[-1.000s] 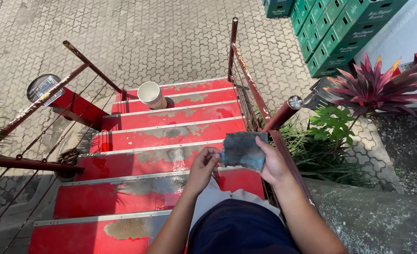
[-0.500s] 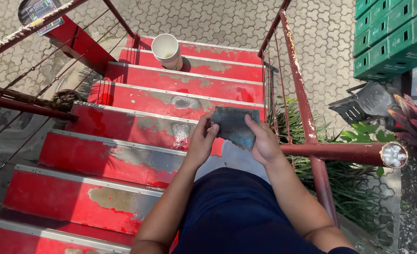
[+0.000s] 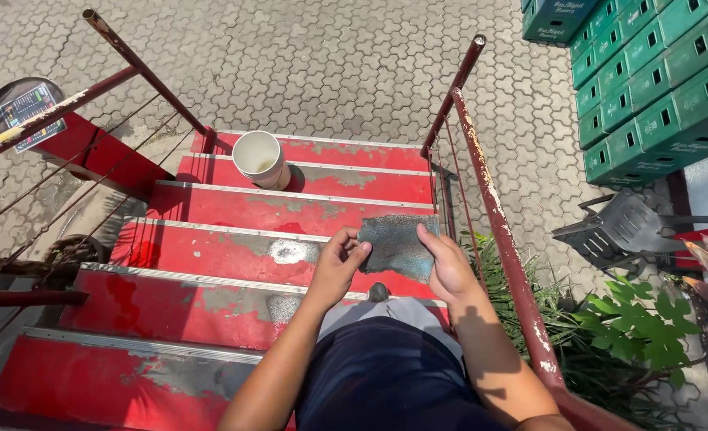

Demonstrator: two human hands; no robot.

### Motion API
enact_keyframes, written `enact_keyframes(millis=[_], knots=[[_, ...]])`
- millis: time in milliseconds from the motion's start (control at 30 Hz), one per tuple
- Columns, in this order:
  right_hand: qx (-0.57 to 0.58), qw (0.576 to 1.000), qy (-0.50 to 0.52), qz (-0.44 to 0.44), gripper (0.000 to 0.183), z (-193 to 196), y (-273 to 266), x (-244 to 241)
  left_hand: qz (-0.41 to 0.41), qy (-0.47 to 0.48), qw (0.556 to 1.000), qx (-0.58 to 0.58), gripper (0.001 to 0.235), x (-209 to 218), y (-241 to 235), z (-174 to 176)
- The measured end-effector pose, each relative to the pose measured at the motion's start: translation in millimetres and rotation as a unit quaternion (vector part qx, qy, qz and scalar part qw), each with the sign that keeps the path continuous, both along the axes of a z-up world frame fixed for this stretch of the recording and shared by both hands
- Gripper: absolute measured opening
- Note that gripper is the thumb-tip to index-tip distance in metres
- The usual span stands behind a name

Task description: Washing a dirty cleaning cloth at an outdoor utility sink.

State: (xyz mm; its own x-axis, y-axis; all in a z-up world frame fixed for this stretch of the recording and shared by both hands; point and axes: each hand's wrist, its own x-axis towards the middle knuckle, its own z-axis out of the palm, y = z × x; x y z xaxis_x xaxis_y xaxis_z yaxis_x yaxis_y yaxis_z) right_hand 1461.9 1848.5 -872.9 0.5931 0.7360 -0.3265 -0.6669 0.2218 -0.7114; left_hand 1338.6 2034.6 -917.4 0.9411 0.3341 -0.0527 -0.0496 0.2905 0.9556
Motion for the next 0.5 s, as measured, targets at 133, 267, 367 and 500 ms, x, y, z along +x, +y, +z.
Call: enact_keyframes(millis=[133,267,367,500], knots=[[0.005,0.999,0.003,-0.046,0.044,-27.6,11.2,52.3,0.008,-0.026,1.000,-0.012,0.011,68.4,5.7,-44.5],[-0.031,0.998,0.038,-0.039,0.044,-29.5,9.1,91.6,-0.029,0.000,1.000,-0.012,0.011,90.4,9.5,-45.5],[-0.049,0.998,0.022,-0.028,0.045,-23.0,17.9,120.5,-0.011,0.013,1.000,-0.002,0.015,114.1,21.4,-38.6],[-0.061,0.998,0.016,-0.005,0.045,-33.4,48.8,162.2,0.042,0.003,0.999,0.008,0.016,154.6,44.5,-57.1]])
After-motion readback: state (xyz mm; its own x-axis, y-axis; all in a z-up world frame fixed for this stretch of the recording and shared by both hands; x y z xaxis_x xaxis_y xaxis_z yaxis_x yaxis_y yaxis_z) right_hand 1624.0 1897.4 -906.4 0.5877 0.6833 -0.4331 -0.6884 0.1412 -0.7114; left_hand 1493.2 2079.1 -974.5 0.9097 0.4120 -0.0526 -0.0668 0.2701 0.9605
